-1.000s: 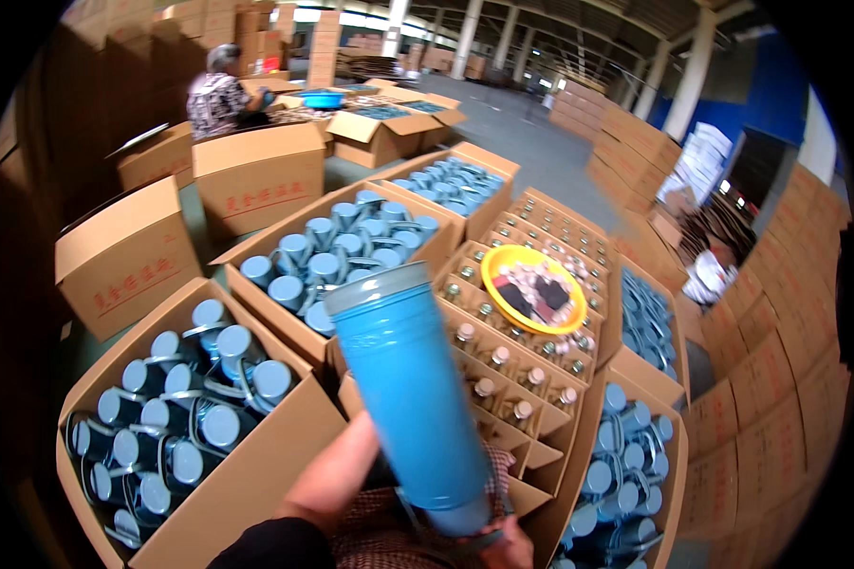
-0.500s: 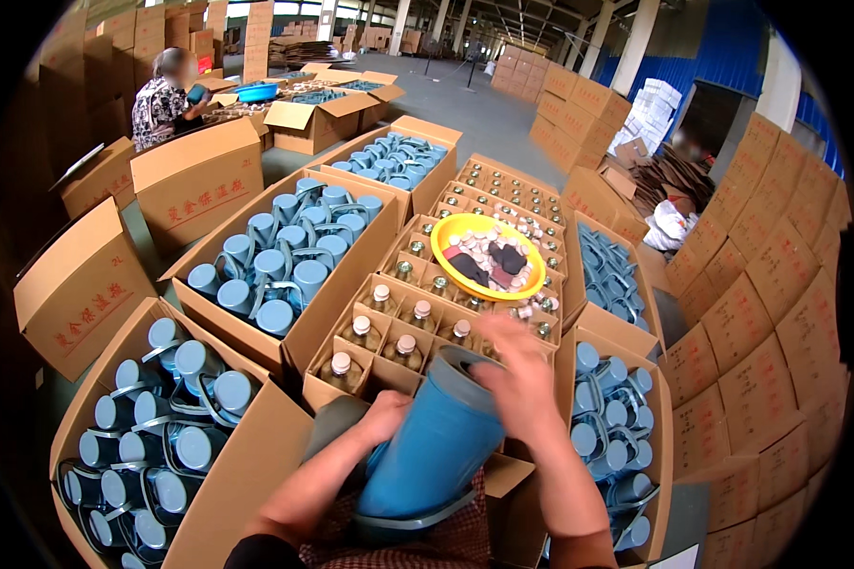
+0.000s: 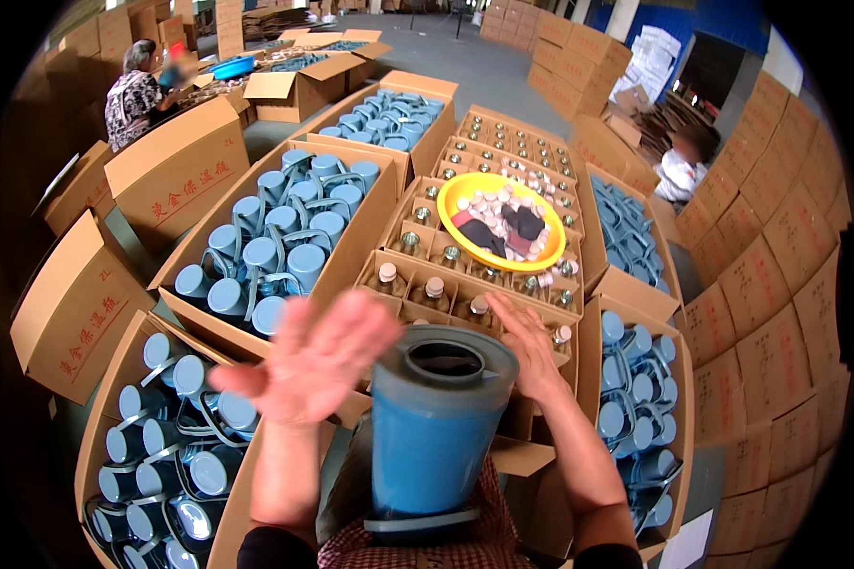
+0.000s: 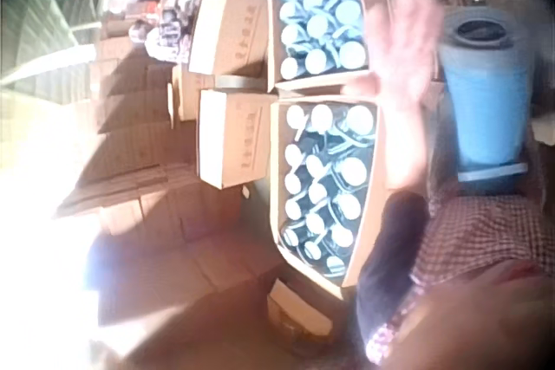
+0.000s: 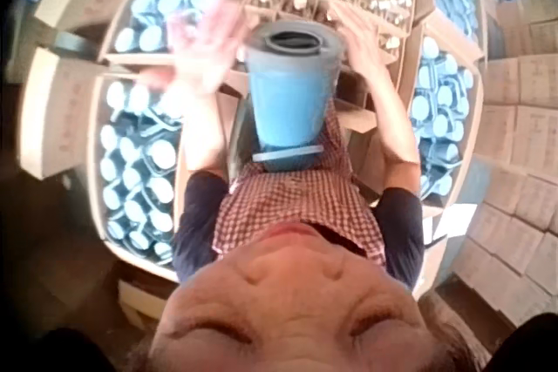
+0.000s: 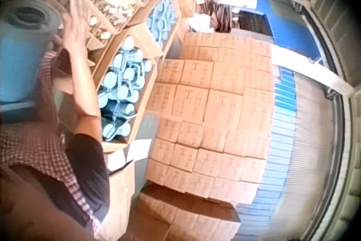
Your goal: The person assembles blue plastic cups by inserting a metal inner liner into the cup body and securing it with a lid. The person works in a warehouse setting, picking up components from cardboard boxes and placing the finished cups into a designated box.
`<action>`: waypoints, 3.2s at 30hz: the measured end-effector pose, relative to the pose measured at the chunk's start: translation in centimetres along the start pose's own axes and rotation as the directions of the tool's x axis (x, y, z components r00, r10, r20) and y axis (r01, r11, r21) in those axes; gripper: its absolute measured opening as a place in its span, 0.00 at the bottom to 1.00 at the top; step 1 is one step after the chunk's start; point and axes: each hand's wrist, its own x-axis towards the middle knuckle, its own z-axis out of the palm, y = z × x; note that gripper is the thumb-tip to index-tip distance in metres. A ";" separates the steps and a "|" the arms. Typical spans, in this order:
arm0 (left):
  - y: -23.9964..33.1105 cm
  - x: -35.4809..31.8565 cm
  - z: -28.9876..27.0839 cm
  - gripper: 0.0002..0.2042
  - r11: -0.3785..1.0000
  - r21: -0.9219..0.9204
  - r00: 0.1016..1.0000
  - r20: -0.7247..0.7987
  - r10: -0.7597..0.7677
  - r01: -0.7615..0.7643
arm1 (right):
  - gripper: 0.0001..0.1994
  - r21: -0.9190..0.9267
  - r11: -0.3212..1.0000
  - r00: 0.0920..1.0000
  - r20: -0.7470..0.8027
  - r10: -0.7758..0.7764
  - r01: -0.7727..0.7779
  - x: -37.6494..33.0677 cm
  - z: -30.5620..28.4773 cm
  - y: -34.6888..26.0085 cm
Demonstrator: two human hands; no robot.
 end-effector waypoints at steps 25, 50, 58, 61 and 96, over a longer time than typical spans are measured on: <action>-5.1 -6.0 -10.6 0.27 0.911 -0.050 0.146 -0.982 -0.119 0.410 | 0.24 -0.445 0.812 0.854 0.171 0.491 -0.378 -2.4 16.6 19.2; -3.8 4.7 -2.2 0.18 0.918 0.124 0.732 -0.647 -0.213 0.377 | 0.38 0.910 0.403 0.965 -0.184 0.188 0.095 8.7 -5.5 -4.4; -4.2 1.7 0.3 0.16 0.824 0.381 0.851 -0.481 -0.212 0.420 | 0.31 0.866 0.413 0.876 0.408 -0.258 -0.282 3.1 -4.9 -2.9; -3.1 0.9 -0.6 0.22 0.856 0.265 0.752 -0.629 -0.196 0.444 | 0.22 0.647 0.710 0.825 0.540 -0.168 -0.279 2.8 -4.0 -5.6; -2.7 2.5 6.5 0.24 0.047 0.999 0.901 0.034 -0.433 -0.015 | 0.33 0.155 0.887 0.862 -0.356 -0.361 0.436 -5.0 -3.1 -8.4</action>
